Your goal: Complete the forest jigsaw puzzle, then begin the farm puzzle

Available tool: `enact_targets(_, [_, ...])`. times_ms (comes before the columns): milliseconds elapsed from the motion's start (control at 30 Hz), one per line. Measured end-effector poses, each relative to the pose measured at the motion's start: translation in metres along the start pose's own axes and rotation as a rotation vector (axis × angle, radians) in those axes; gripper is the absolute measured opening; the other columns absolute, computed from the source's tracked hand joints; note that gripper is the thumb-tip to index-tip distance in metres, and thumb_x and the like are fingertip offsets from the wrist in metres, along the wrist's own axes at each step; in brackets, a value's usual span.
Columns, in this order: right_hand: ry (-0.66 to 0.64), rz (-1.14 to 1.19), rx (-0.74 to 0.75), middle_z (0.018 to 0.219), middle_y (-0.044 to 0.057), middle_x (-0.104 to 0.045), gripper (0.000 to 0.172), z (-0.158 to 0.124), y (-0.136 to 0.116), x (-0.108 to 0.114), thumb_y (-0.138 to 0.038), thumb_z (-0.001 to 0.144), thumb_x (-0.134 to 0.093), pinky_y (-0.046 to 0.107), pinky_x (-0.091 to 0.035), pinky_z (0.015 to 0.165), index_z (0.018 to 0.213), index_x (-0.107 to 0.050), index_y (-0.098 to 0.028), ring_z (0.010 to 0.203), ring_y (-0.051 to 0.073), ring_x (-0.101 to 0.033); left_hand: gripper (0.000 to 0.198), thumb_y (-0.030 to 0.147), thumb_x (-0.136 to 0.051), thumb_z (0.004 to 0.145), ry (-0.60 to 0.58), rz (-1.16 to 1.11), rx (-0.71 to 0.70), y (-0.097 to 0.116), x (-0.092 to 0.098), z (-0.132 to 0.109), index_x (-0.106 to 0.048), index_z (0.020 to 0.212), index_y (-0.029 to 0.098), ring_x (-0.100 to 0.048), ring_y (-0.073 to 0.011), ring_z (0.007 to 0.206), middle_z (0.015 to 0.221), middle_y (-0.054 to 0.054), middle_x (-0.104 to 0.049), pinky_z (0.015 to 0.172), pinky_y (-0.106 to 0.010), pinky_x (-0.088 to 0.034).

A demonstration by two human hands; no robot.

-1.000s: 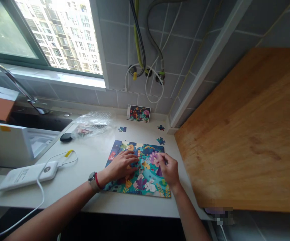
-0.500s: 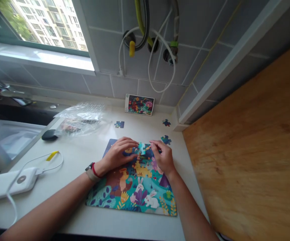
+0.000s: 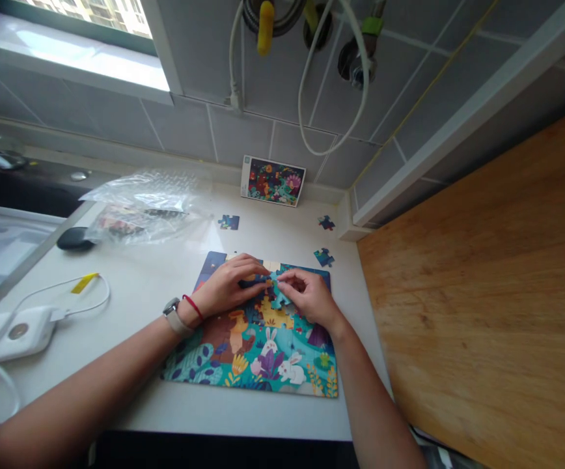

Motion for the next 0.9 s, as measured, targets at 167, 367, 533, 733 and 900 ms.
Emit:
enact_targets(167, [-0.229,0.078,-0.214,0.051,-0.005,-0.059,0.038,-0.005,0.005,0.004,-0.053,0.078,-0.082,0.021,-0.034,0.033,0.080,-0.061,-0.022,0.035,0.010,-0.046,0.018,0.032,-0.059,0.102,0.060,-0.027,0.034,0.004,0.006,-0.001,-0.070,0.108,0.019,-0.066,-0.0203,0.092,0.096,-0.006,-0.075,0.084,-0.037,-0.055])
enact_targets(367, [-0.302,0.035,-0.237,0.051,-0.006,-0.060,0.042,-0.007,0.015,0.012,-0.051,0.072,-0.088,0.019,-0.039,0.036,0.074,-0.060,-0.021,0.037,0.009,-0.050,0.019,0.032,-0.058,0.102,-0.040,-0.034,-0.059,0.010,0.004,0.001,-0.071,0.101,0.018,-0.064,-0.0202,0.087,0.088,-0.006,-0.073,0.082,-0.036,-0.054])
enact_targets(533, [-0.263,0.051,-0.231,0.048,-0.002,-0.061,0.046,-0.008,0.011,0.017,-0.059,0.075,-0.084,0.021,-0.037,0.035,0.066,-0.061,-0.020,0.037,0.012,-0.054,0.024,0.036,-0.057,0.103,-0.085,0.021,-0.106,0.021,0.002,-0.002,-0.073,0.105,0.019,-0.063,-0.0201,0.085,0.090,-0.007,-0.072,0.080,-0.036,-0.054])
enact_targets(733, [0.087,0.060,-0.060,0.043,-0.002,-0.052,0.058,0.000,0.007,0.028,-0.065,0.085,-0.071,0.022,-0.030,0.035,0.051,-0.056,-0.021,0.035,0.009,-0.042,0.030,0.043,-0.063,0.100,-0.222,0.041,-0.191,0.038,-0.013,-0.009,-0.071,0.120,0.022,-0.064,-0.0240,0.107,0.112,-0.009,-0.072,0.095,-0.040,-0.055])
enact_targets(900, [0.211,0.173,-0.008,0.047,-0.002,-0.052,0.059,0.006,0.014,0.030,-0.065,0.084,-0.071,0.024,-0.030,0.037,0.050,-0.051,-0.021,0.036,0.008,-0.037,0.034,0.043,-0.066,0.098,-0.265,0.064,-0.183,0.037,-0.021,-0.013,-0.069,0.126,0.024,-0.061,-0.0270,0.121,0.124,-0.009,-0.071,0.105,-0.045,-0.052])
Point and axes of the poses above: each hand's wrist, its own z-axis towards the middle knuckle, its own x-axis out of the back of the hand, y = z × x, the point moved 4 cm from there along z, towards the middle knuckle
